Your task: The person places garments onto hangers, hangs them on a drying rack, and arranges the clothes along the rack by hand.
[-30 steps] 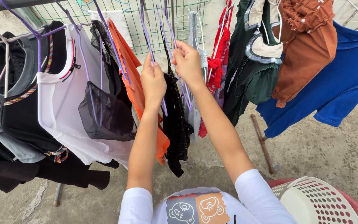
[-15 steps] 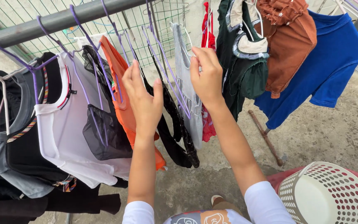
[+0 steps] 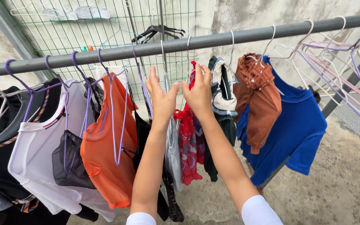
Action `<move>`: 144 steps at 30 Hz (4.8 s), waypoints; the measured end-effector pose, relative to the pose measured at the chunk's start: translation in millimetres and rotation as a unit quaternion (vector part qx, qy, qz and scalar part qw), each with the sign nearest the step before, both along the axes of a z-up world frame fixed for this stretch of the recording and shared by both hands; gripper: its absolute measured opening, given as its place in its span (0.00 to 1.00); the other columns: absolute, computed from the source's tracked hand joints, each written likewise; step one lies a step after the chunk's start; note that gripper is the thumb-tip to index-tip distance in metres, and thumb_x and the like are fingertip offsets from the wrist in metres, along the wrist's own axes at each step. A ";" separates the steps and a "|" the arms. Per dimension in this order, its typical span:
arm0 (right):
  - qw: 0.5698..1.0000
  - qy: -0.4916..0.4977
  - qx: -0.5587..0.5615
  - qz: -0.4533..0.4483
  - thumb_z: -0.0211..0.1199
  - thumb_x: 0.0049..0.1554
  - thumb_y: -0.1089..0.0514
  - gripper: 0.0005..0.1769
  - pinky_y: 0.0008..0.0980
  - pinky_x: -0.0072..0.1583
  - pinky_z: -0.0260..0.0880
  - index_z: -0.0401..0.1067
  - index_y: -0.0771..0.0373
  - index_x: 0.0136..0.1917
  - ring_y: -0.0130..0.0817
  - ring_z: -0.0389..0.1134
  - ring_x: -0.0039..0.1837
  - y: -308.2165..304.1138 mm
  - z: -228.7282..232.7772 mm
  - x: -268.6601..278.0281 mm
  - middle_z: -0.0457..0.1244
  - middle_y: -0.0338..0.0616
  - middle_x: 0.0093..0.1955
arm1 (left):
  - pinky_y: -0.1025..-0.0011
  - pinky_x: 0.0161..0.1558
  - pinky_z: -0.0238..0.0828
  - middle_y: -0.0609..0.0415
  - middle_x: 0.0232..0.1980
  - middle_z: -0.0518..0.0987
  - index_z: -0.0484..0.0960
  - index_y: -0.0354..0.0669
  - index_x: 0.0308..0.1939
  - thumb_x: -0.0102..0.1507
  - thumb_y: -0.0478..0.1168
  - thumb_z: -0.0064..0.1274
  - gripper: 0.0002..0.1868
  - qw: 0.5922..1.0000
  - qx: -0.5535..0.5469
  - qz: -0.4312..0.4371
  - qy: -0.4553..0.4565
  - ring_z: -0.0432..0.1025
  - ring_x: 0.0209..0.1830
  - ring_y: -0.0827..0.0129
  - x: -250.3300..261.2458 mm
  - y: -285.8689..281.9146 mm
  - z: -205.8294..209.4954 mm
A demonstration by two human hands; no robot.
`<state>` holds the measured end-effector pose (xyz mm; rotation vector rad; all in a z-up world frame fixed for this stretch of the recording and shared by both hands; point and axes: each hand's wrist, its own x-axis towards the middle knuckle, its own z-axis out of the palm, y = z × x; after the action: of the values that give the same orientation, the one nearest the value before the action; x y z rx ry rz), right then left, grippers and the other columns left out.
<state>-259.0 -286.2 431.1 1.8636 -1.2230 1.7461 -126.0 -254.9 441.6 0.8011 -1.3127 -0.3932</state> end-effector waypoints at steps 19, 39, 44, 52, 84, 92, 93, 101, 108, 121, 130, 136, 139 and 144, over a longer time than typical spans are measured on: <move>0.968 -0.055 0.176 0.170 0.57 0.58 0.61 0.25 0.39 0.39 0.67 0.69 0.66 0.69 0.42 0.66 0.30 -43.2 -17.3 -31.7 0.65 0.55 0.29 | 0.48 0.46 0.73 0.34 0.42 0.83 0.75 0.33 0.55 0.64 0.39 0.47 0.18 0.924 0.250 0.247 -0.150 0.78 0.44 0.39 -50.6 -87.4 -36.9; 0.992 -0.005 0.128 0.022 0.62 0.60 0.56 0.19 0.45 0.45 0.70 0.73 0.67 0.63 0.51 0.72 0.43 28.0 4.7 -43.0 0.69 0.53 0.43 | 0.54 0.45 0.67 0.39 0.50 0.76 0.69 0.28 0.69 0.60 0.45 0.57 0.36 0.918 -0.021 0.329 -0.220 0.73 0.48 0.46 -24.3 18.8 -13.8; 0.997 0.035 -0.029 -0.062 0.63 0.61 0.60 0.14 0.42 0.58 0.71 0.75 0.64 0.60 0.49 0.70 0.57 66.8 8.0 -86.7 0.66 0.49 0.56 | 0.57 0.62 0.67 0.38 0.62 0.71 0.69 0.33 0.70 0.65 0.41 0.57 0.31 0.970 -0.140 0.119 -0.161 0.69 0.62 0.45 -74.6 43.9 -11.9; 0.968 0.075 0.078 -0.226 0.65 0.53 0.60 0.25 0.50 0.52 0.69 0.71 0.65 0.64 0.60 0.69 0.53 57.8 18.9 -195.5 0.65 0.59 0.56 | 0.55 0.52 0.70 0.34 0.55 0.74 0.64 0.24 0.69 0.61 0.46 0.60 0.39 0.980 -0.039 0.037 -0.191 0.71 0.55 0.41 -165.5 17.9 -19.8; 0.987 0.036 0.143 -0.061 0.55 0.56 0.65 0.24 0.49 0.55 0.71 0.72 0.65 0.66 0.59 0.72 0.50 31.0 -11.1 -351.6 0.69 0.64 0.48 | 0.57 0.64 0.65 0.37 0.64 0.68 0.65 0.34 0.73 0.61 0.40 0.61 0.38 0.981 -0.102 -0.014 -0.164 0.67 0.65 0.44 -285.7 23.7 2.9; 0.990 0.051 0.107 -0.082 0.60 0.61 0.60 0.14 0.46 0.53 0.72 0.77 0.60 0.59 0.55 0.72 0.49 51.2 3.2 -367.4 0.69 0.53 0.48 | 0.59 0.66 0.64 0.37 0.67 0.67 0.65 0.34 0.72 0.62 0.39 0.60 0.37 0.984 -0.090 -0.034 -0.151 0.67 0.67 0.46 -308.2 30.4 -5.8; 0.990 0.050 0.107 -0.080 0.60 0.61 0.60 0.14 0.46 0.53 0.72 0.77 0.60 0.59 0.55 0.72 0.49 53.5 8.0 -369.8 0.69 0.53 0.48 | 0.59 0.66 0.64 0.37 0.67 0.67 0.65 0.34 0.72 0.62 0.39 0.60 0.37 0.984 -0.090 -0.033 -0.152 0.67 0.67 0.46 -308.9 30.8 -6.2; 0.956 0.138 0.121 -0.229 0.55 0.60 0.66 0.28 0.48 0.45 0.72 0.69 0.54 0.73 0.54 0.70 0.41 12.0 5.0 -416.8 0.68 0.49 0.50 | 0.56 0.69 0.60 0.35 0.71 0.65 0.65 0.35 0.73 0.63 0.40 0.60 0.36 0.985 -0.104 0.000 -0.137 0.63 0.71 0.43 -324.1 25.7 -2.1; 0.946 0.098 0.097 -0.294 0.55 0.59 0.67 0.28 0.48 0.46 0.72 0.68 0.57 0.73 0.54 0.71 0.43 -2.9 -6.5 -478.6 0.68 0.51 0.50 | 0.56 0.70 0.60 0.35 0.71 0.64 0.65 0.35 0.73 0.63 0.40 0.60 0.36 0.986 -0.101 -0.024 -0.127 0.63 0.72 0.44 -354.6 16.0 2.0; 0.938 0.044 0.125 -0.321 0.59 0.61 0.64 0.20 0.48 0.48 0.72 0.74 0.65 0.66 0.56 0.71 0.46 20.9 13.0 -492.1 0.67 0.61 0.48 | 0.57 0.68 0.62 0.38 0.69 0.68 0.65 0.37 0.73 0.64 0.41 0.59 0.35 0.986 -0.065 -0.009 -0.155 0.65 0.70 0.47 -330.9 30.5 -12.0; 0.952 0.014 0.079 -0.295 0.61 0.61 0.66 0.17 0.48 0.56 0.70 0.76 0.71 0.64 0.57 0.69 0.54 48.2 -14.2 -469.4 0.66 0.61 0.54 | 0.61 0.70 0.63 0.40 0.71 0.68 0.64 0.38 0.75 0.63 0.36 0.58 0.36 0.988 -0.064 -0.066 -0.127 0.66 0.72 0.49 -259.1 96.6 -11.1; 0.960 -0.002 0.043 -0.277 0.64 0.62 0.64 0.17 0.50 0.65 0.64 0.76 0.71 0.63 0.60 0.64 0.64 91.9 -16.9 -376.0 0.63 0.64 0.63 | 0.61 0.72 0.61 0.39 0.72 0.69 0.64 0.37 0.74 0.63 0.35 0.58 0.36 0.989 -0.058 -0.047 -0.127 0.66 0.73 0.49 -158.3 158.7 -13.5; 0.974 0.015 0.020 -0.226 0.66 0.62 0.63 0.18 0.50 0.69 0.62 0.76 0.70 0.65 0.60 0.62 0.68 122.5 -10.9 -278.9 0.62 0.63 0.67 | 0.60 0.73 0.60 0.39 0.72 0.68 0.64 0.37 0.75 0.63 0.35 0.58 0.36 0.990 -0.061 0.017 -0.125 0.65 0.74 0.48 -90.4 187.2 -20.1; 0.996 0.045 0.001 -0.082 0.68 0.59 0.62 0.22 0.49 0.71 0.60 0.75 0.68 0.66 0.60 0.60 0.71 161.8 -20.6 -92.4 0.59 0.64 0.72 | 0.60 0.72 0.61 0.38 0.71 0.67 0.63 0.36 0.74 0.63 0.36 0.59 0.36 0.980 -0.024 0.154 -0.125 0.65 0.72 0.48 49.4 224.4 -42.5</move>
<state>-351.4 -124.4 410.5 1.7684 -1.3022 1.5593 -76.7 -30.5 399.1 1.0200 -1.3946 -0.0138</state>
